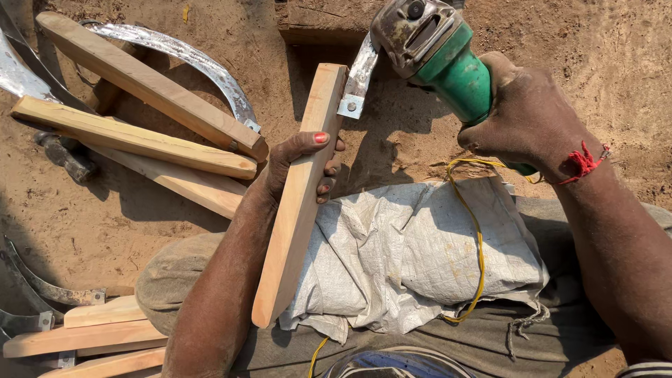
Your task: The person sits on the ground and uses a handheld angle grinder to smooth and shape the edges of wooden handles attached to curved metal blades. They hold each handle with one hand and grind the wood with the other, rotating the pieces to work different sides before placing them aside.
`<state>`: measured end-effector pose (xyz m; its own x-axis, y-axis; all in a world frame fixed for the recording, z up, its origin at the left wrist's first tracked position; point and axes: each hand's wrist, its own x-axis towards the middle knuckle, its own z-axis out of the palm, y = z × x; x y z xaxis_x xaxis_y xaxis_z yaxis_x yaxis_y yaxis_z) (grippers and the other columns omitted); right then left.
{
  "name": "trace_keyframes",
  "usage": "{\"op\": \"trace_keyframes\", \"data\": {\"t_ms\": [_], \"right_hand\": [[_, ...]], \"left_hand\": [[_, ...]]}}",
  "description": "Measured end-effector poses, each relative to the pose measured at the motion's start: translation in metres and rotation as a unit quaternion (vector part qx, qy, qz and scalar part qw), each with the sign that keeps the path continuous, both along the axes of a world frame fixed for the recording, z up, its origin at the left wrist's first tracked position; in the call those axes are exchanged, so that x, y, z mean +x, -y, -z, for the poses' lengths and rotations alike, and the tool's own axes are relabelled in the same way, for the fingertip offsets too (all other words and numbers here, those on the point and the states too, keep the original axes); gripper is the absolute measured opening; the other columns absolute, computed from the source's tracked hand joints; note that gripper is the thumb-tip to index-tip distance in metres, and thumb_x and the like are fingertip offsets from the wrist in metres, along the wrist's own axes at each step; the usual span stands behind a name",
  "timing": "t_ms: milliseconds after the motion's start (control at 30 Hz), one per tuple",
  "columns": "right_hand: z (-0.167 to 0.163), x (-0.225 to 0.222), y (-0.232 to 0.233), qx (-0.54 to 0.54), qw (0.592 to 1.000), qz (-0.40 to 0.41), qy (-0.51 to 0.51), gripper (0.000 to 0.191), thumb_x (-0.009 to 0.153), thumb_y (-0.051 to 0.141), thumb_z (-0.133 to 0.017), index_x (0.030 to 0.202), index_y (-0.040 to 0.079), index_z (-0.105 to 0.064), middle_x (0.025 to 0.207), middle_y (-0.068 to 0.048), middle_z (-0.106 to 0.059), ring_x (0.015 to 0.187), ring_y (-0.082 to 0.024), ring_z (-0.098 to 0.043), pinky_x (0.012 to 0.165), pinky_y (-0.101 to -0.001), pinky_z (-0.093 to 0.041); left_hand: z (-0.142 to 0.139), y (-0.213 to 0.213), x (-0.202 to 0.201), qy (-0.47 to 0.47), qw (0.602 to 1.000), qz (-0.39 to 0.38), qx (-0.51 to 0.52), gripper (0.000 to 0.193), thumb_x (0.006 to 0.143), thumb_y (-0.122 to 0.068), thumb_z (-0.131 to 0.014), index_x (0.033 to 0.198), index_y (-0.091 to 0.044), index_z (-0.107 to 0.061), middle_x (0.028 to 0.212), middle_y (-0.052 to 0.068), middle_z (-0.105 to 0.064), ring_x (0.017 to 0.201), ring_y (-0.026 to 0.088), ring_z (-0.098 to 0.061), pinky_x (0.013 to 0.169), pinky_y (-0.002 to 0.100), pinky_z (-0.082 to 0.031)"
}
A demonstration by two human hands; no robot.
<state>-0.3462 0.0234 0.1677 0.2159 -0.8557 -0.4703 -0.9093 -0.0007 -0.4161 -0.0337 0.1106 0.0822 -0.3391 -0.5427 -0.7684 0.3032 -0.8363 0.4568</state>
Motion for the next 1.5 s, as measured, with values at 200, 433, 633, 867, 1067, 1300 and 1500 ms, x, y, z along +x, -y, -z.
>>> {"op": "trace_keyframes", "data": {"t_ms": [200, 433, 633, 867, 1067, 1300, 1500], "right_hand": [[0.003, -0.004, -0.004, -0.018, 0.997, -0.069, 0.026, 0.075, 0.057, 0.015, -0.085, 0.128, 0.009, -0.063, 0.088, -0.021, -0.074, 0.078, -0.037, -0.074, 0.076, -0.0476, -0.059], [0.002, 0.001, -0.006, -0.027, 0.997, -0.065, 0.024, 0.075, 0.059, 0.014, -0.086, 0.130, 0.008, -0.063, 0.086, -0.022, -0.073, 0.080, -0.037, -0.074, 0.074, -0.0473, -0.059], [0.008, -0.007, -0.005, -0.059, 0.998, -0.018, 0.031, 0.073, 0.066, 0.017, -0.083, 0.134, 0.003, -0.061, 0.093, -0.021, -0.073, 0.080, -0.033, -0.075, 0.072, -0.0426, -0.062], [0.013, -0.008, -0.008, -0.098, 0.992, -0.068, 0.043, 0.072, 0.067, 0.016, -0.086, 0.133, 0.001, -0.062, 0.098, -0.022, -0.074, 0.085, -0.031, -0.076, 0.078, -0.0404, -0.063], [0.010, -0.006, -0.007, -0.108, 0.992, -0.067, 0.022, 0.077, 0.062, 0.012, -0.088, 0.133, -0.002, -0.062, 0.095, -0.025, -0.073, 0.081, -0.033, -0.075, 0.073, -0.0418, -0.063], [0.018, -0.012, 0.000, -0.133, 0.991, 0.000, 0.013, 0.073, 0.068, 0.016, -0.084, 0.134, -0.002, -0.060, 0.097, -0.023, -0.071, 0.084, -0.031, -0.073, 0.072, -0.0413, -0.063], [0.016, -0.012, 0.005, -0.158, 0.984, -0.038, 0.073, 0.070, 0.063, 0.014, -0.085, 0.127, -0.003, -0.064, 0.094, -0.022, -0.073, 0.081, -0.032, -0.074, 0.076, -0.0432, -0.061]], "left_hand": [[-0.003, 0.005, 0.002, -0.004, 1.000, 0.009, 0.008, 0.081, 0.064, -0.058, -0.074, 0.121, -0.002, -0.059, 0.076, 0.004, -0.054, 0.052, 0.014, -0.056, 0.047, 0.034, -0.051], [-0.004, 0.003, 0.000, -0.025, 1.000, -0.004, 0.007, 0.078, 0.066, -0.057, -0.075, 0.120, -0.002, -0.059, 0.076, 0.005, -0.053, 0.051, 0.014, -0.055, 0.045, 0.033, -0.050], [-0.002, 0.003, -0.003, -0.017, 1.000, -0.009, 0.012, 0.077, 0.069, -0.058, -0.072, 0.119, -0.001, -0.060, 0.075, 0.005, -0.056, 0.051, 0.013, -0.058, 0.045, 0.033, -0.052], [0.000, 0.004, -0.006, -0.003, 1.000, 0.009, -0.007, 0.079, 0.068, -0.061, -0.071, 0.119, -0.001, -0.059, 0.077, 0.006, -0.054, 0.053, 0.014, -0.059, 0.046, 0.034, -0.053], [0.000, 0.004, -0.010, 0.004, 1.000, 0.014, -0.002, 0.080, 0.066, -0.064, -0.070, 0.117, -0.004, -0.060, 0.077, 0.006, -0.055, 0.053, 0.013, -0.060, 0.047, 0.034, -0.055], [-0.003, -0.001, -0.018, -0.009, 1.000, 0.002, 0.007, 0.079, 0.066, -0.062, -0.074, 0.117, -0.003, -0.060, 0.079, 0.007, -0.058, 0.054, 0.015, -0.061, 0.049, 0.035, -0.056], [-0.007, -0.012, -0.033, -0.028, 0.999, -0.023, 0.008, 0.076, 0.070, -0.058, -0.074, 0.118, -0.002, -0.056, 0.077, 0.006, -0.057, 0.055, 0.015, -0.059, 0.049, 0.037, -0.054]]}}
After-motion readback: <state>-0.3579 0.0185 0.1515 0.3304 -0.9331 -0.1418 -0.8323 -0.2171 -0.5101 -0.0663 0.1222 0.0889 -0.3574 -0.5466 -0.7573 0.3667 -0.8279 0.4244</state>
